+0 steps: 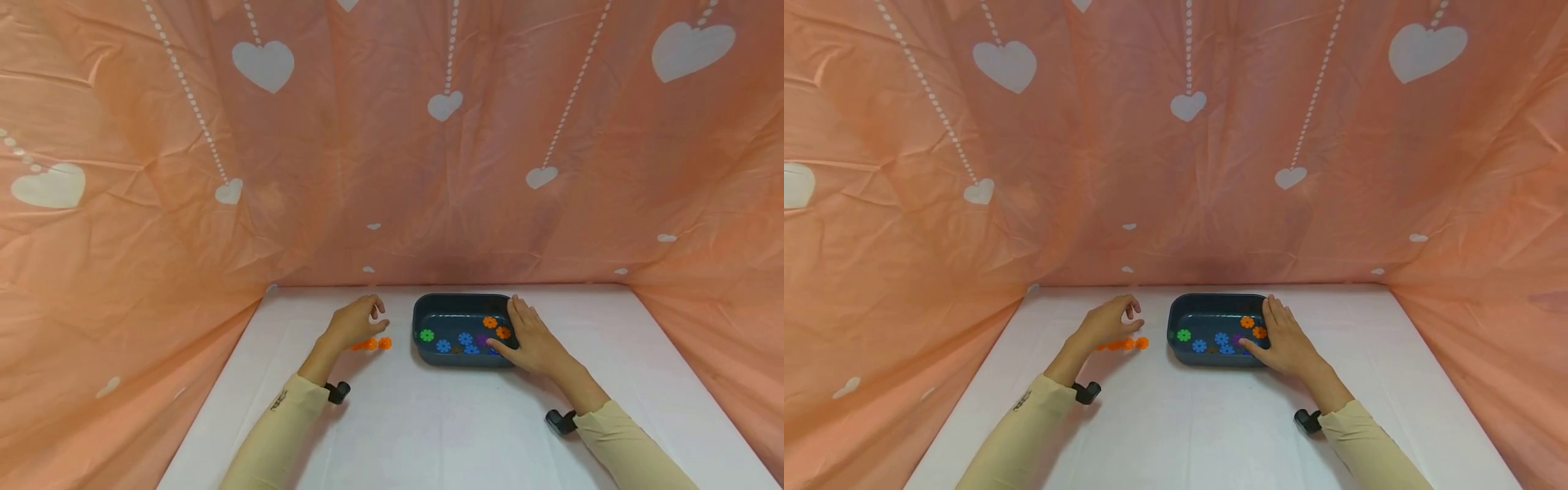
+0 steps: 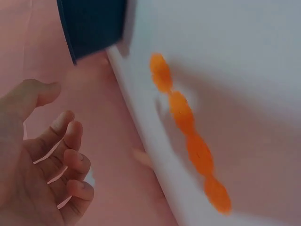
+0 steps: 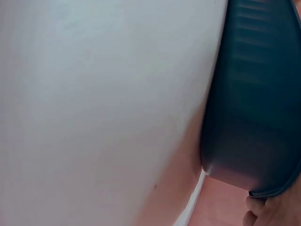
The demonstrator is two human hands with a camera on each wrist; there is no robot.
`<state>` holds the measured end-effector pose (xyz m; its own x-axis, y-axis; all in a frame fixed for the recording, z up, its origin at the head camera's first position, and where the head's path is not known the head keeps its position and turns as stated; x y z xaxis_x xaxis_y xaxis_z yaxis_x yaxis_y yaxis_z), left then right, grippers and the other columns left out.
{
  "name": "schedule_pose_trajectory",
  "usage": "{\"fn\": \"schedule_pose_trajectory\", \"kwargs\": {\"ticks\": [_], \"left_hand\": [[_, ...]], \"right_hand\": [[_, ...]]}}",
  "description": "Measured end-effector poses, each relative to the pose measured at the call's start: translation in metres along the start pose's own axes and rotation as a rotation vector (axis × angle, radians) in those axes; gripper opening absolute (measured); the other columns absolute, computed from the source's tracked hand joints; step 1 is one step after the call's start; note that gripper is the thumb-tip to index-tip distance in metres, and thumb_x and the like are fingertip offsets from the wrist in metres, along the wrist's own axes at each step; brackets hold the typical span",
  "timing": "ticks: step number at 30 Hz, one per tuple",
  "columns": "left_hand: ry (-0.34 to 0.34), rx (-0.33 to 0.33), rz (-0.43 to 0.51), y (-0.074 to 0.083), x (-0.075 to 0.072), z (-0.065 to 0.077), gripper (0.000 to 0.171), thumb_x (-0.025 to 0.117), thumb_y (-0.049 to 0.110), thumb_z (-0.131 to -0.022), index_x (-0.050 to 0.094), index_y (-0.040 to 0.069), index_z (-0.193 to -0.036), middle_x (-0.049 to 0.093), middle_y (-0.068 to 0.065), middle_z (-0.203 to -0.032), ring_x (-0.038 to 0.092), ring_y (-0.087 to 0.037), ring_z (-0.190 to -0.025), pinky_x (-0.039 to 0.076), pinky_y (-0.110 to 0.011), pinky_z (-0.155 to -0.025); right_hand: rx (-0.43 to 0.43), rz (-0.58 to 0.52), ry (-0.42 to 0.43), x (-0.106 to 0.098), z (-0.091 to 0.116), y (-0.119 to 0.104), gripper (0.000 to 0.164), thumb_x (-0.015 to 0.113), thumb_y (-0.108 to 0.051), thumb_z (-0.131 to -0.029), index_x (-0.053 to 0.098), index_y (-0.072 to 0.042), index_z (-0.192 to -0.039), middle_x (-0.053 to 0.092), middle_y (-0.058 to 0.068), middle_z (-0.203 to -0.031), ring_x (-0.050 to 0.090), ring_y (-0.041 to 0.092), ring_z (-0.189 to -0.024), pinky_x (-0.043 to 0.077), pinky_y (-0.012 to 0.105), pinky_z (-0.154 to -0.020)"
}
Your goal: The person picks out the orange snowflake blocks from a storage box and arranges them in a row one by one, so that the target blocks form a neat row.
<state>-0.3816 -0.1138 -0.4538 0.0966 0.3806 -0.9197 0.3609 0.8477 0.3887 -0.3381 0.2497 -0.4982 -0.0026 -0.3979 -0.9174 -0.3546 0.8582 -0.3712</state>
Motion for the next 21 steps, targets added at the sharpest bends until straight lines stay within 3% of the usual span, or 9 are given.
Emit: {"fn": "schedule_pose_trajectory", "kwargs": {"ticks": [13,21], "left_hand": [[-0.017,0.109,-0.009,0.069,0.018,-0.035,0.028,0.079,0.033,-0.099,0.067,0.016,-0.118,0.069,-0.003,-0.106,0.060,-0.014,-0.089,0.050,-0.036,-0.079],[-0.067,0.108,-0.035,0.094,0.039,-0.053,0.029,0.079,0.036,-0.099,0.069,0.018,-0.120,0.068,0.003,-0.101,0.060,-0.009,-0.088,0.051,-0.035,-0.079]], "right_hand": [[-0.011,-0.008,0.012,-0.003,0.001,-0.003,0.110,0.066,-0.060,-0.100,0.019,0.019,-0.161,0.013,0.038,-0.171,0.014,0.055,-0.159,0.012,0.065,-0.128],[-0.011,-0.031,0.027,-0.002,0.001,-0.004,0.111,0.067,-0.060,-0.099,0.018,0.018,-0.162,0.010,0.038,-0.172,0.012,0.055,-0.159,0.012,0.065,-0.128]]}}
Point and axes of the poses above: each hand's wrist, its own z-axis away from the middle knuckle, its own x-axis out of the palm, y = z × x, the point moved 6 cm from there along -z, towards the middle knuckle
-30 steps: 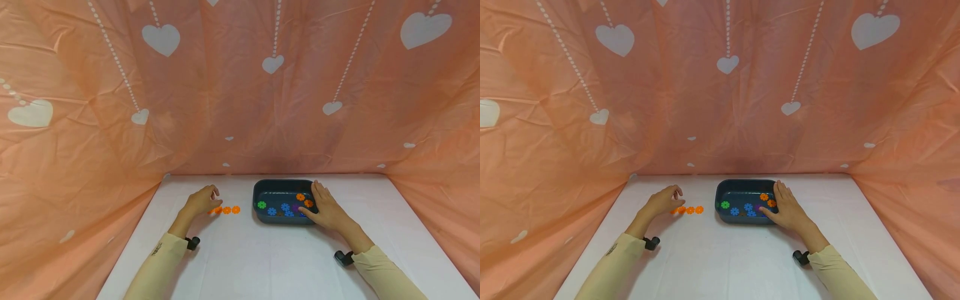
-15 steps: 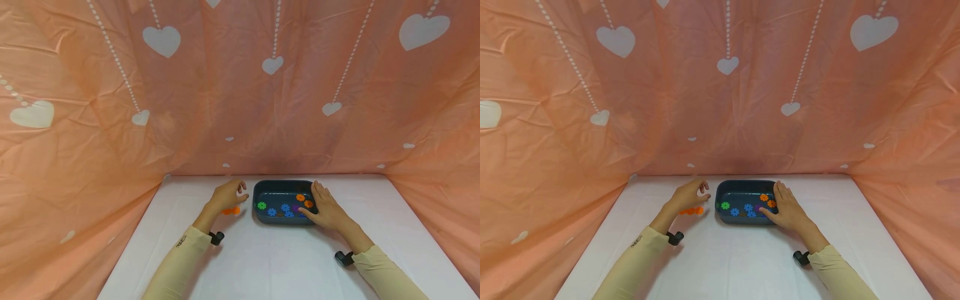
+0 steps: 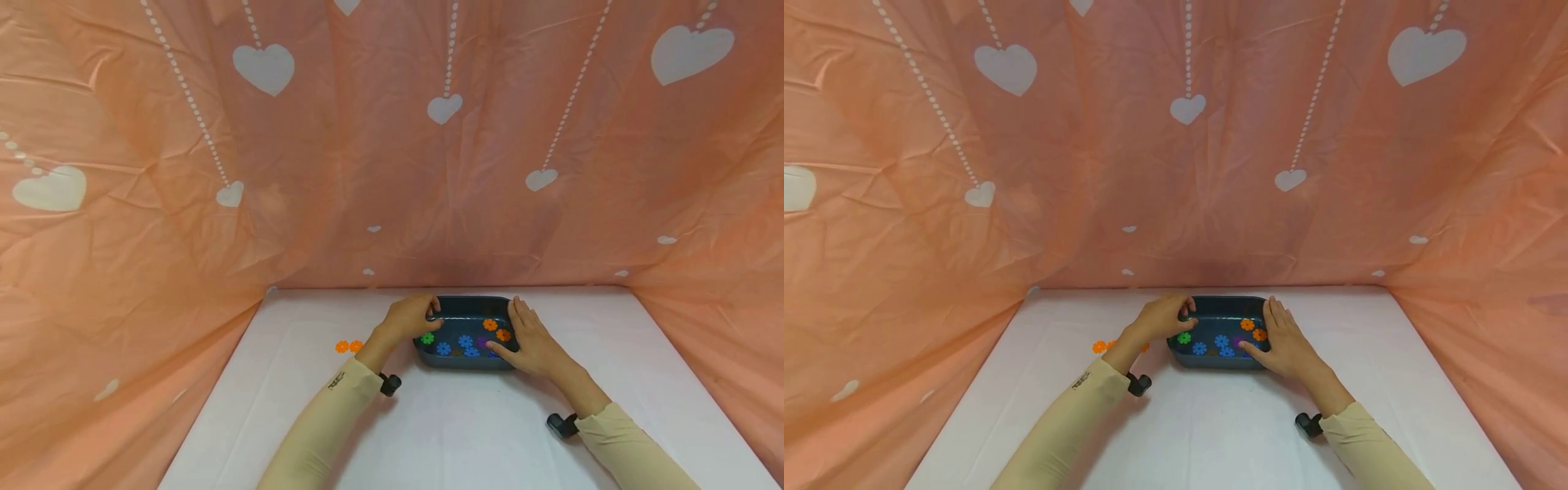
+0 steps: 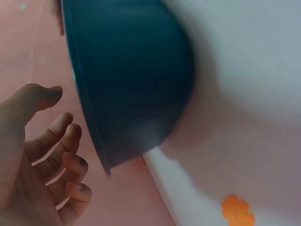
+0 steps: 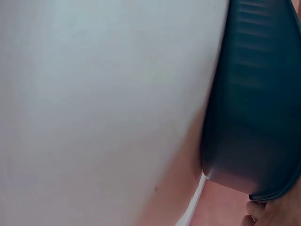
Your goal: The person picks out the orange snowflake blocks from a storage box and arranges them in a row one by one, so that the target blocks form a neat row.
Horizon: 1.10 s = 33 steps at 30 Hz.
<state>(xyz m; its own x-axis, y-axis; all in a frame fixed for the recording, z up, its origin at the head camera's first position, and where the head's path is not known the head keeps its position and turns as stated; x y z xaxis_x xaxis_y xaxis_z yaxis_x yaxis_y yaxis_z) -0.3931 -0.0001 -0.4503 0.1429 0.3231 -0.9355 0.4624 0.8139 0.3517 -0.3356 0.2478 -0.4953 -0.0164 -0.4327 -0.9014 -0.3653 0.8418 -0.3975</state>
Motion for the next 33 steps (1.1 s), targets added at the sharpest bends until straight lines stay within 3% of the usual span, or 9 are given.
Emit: {"fn": "schedule_pose_trajectory", "kwargs": {"ticks": [8,20,33], "left_hand": [[-0.043,0.015,-0.049,0.020,0.012,-0.017,0.030,0.079,0.038,-0.099,0.069,0.021,-0.121,0.063,0.010,-0.096,0.059,-0.007,-0.089,0.050,-0.031,-0.082],[-0.129,0.031,-0.112,0.046,0.032,-0.041,0.032,0.074,0.039,-0.103,0.066,0.023,-0.129,0.066,0.009,-0.107,0.062,-0.007,-0.097,0.054,-0.036,-0.089],[-0.163,0.043,-0.132,0.061,0.052,-0.058,0.038,0.073,0.035,-0.104,0.064,0.029,-0.141,0.067,0.006,-0.118,0.064,-0.009,-0.105,0.055,-0.035,-0.094]], "right_hand": [[0.015,-0.001,-0.007,-0.002,0.003,0.002,0.111,0.064,-0.063,-0.100,0.018,0.017,-0.162,0.011,0.037,-0.172,0.013,0.054,-0.160,0.012,0.063,-0.129],[-0.025,0.032,0.011,-0.009,0.004,0.005,0.111,0.069,-0.061,-0.098,0.023,0.017,-0.161,0.019,0.037,-0.171,0.019,0.052,-0.159,0.017,0.064,-0.127],[-0.032,0.040,0.000,-0.008,0.007,0.007,0.110,0.068,-0.060,-0.099,0.022,0.018,-0.161,0.017,0.037,-0.171,0.019,0.053,-0.159,0.018,0.064,-0.127]]}}
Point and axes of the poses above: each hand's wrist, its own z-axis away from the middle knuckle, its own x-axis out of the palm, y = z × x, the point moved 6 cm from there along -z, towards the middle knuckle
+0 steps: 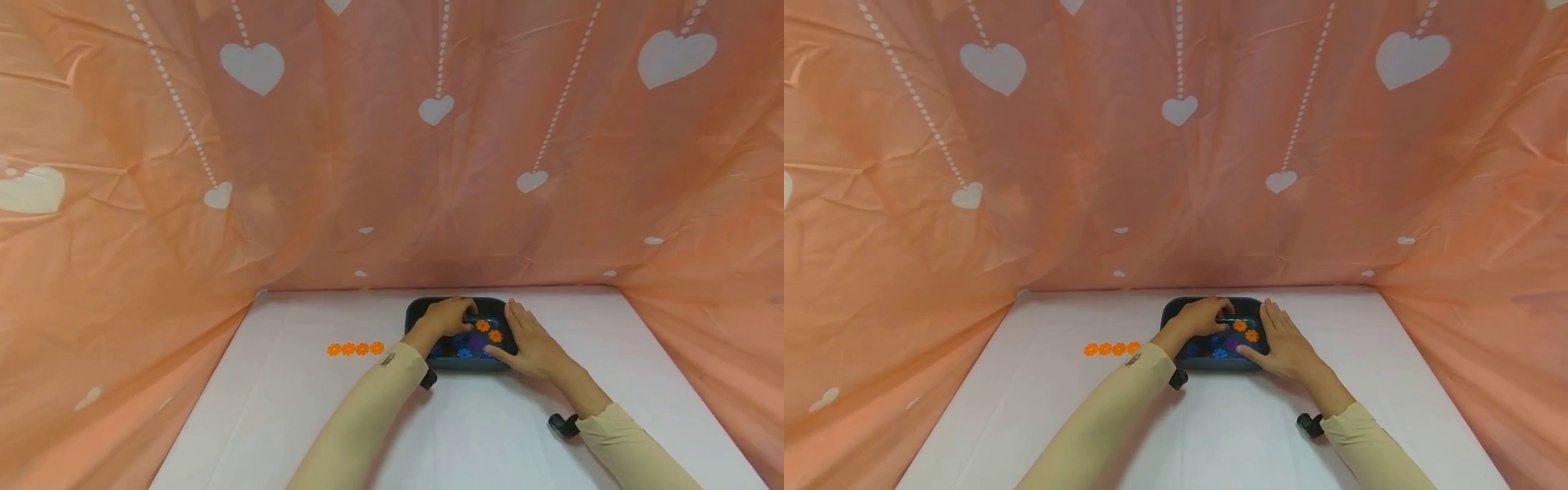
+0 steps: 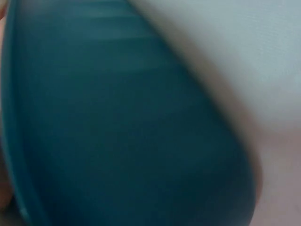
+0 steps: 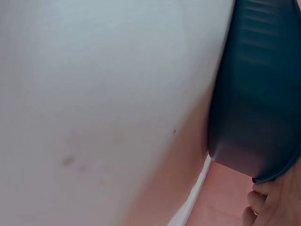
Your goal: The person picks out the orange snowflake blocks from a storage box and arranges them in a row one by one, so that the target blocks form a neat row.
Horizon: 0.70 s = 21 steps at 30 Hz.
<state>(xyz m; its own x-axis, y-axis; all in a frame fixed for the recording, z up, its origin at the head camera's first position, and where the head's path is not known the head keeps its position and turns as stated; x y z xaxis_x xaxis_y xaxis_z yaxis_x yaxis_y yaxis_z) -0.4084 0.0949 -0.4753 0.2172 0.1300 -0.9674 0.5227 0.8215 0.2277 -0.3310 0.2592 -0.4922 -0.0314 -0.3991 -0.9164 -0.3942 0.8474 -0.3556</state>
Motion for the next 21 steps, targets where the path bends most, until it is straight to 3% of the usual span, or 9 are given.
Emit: {"fn": "schedule_pose_trajectory", "kwargs": {"ticks": [13,21], "left_hand": [[-0.055,0.012,-0.087,0.011,0.022,-0.018,0.045,0.067,0.038,-0.108,0.058,0.037,-0.152,0.065,0.005,-0.140,0.062,-0.013,-0.129,0.053,-0.041,-0.107],[-0.055,-0.007,-0.103,0.014,0.023,-0.022,0.044,0.065,0.037,-0.109,0.060,0.036,-0.152,0.062,0.006,-0.149,0.057,-0.014,-0.139,0.050,-0.043,-0.112]], "right_hand": [[0.009,0.001,-0.017,0.005,-0.001,0.006,0.110,0.066,-0.062,-0.100,0.020,0.016,-0.162,0.015,0.036,-0.172,0.017,0.052,-0.160,0.018,0.063,-0.128],[0.012,0.008,-0.017,0.004,-0.002,0.008,0.110,0.065,-0.063,-0.100,0.020,0.016,-0.163,0.015,0.035,-0.172,0.017,0.051,-0.160,0.018,0.063,-0.128]]}}
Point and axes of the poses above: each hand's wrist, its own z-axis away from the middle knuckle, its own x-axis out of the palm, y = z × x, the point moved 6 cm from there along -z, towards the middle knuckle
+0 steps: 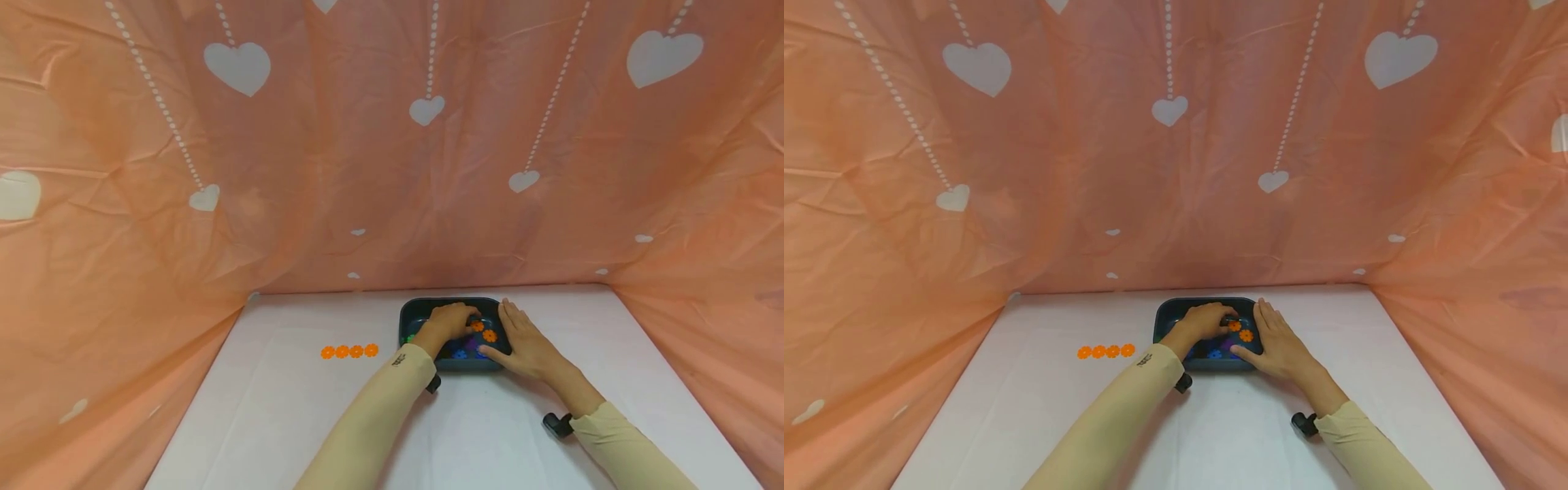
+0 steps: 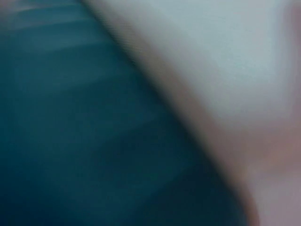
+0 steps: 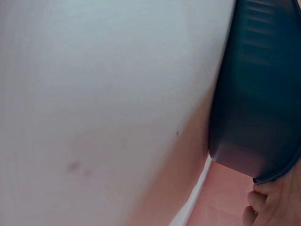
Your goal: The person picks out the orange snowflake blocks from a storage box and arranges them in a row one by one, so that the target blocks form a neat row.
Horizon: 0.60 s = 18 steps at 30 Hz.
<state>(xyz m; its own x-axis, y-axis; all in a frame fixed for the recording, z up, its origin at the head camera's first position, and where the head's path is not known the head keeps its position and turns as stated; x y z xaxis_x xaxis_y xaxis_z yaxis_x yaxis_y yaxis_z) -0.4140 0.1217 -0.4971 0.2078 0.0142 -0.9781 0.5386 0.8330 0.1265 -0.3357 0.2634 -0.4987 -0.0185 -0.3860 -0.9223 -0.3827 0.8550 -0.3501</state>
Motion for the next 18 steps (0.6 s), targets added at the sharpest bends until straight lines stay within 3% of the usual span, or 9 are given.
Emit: {"fn": "schedule_pose_trajectory", "kwargs": {"ticks": [9,18], "left_hand": [[0.000,-0.030,0.002,0.0024,-0.0008,0.0043,0.042,0.067,0.038,-0.108,0.064,0.034,-0.149,0.063,0.009,-0.150,0.059,-0.014,-0.138,0.050,-0.042,-0.111],[0.046,-0.034,0.007,0.0014,-0.0001,0.0039,0.037,0.072,0.037,-0.105,0.068,0.033,-0.141,0.067,0.011,-0.143,0.063,-0.013,-0.131,0.053,-0.041,-0.106]], "right_hand": [[-0.014,-0.005,0.010,0.0003,0.0005,-0.0012,0.110,0.067,-0.061,-0.100,0.021,0.017,-0.162,0.015,0.036,-0.172,0.017,0.052,-0.160,0.018,0.064,-0.127],[-0.022,0.007,0.031,-0.0015,0.0001,-0.0036,0.108,0.068,-0.060,-0.100,0.023,0.018,-0.161,0.019,0.038,-0.170,0.021,0.052,-0.159,0.020,0.064,-0.127]]}}
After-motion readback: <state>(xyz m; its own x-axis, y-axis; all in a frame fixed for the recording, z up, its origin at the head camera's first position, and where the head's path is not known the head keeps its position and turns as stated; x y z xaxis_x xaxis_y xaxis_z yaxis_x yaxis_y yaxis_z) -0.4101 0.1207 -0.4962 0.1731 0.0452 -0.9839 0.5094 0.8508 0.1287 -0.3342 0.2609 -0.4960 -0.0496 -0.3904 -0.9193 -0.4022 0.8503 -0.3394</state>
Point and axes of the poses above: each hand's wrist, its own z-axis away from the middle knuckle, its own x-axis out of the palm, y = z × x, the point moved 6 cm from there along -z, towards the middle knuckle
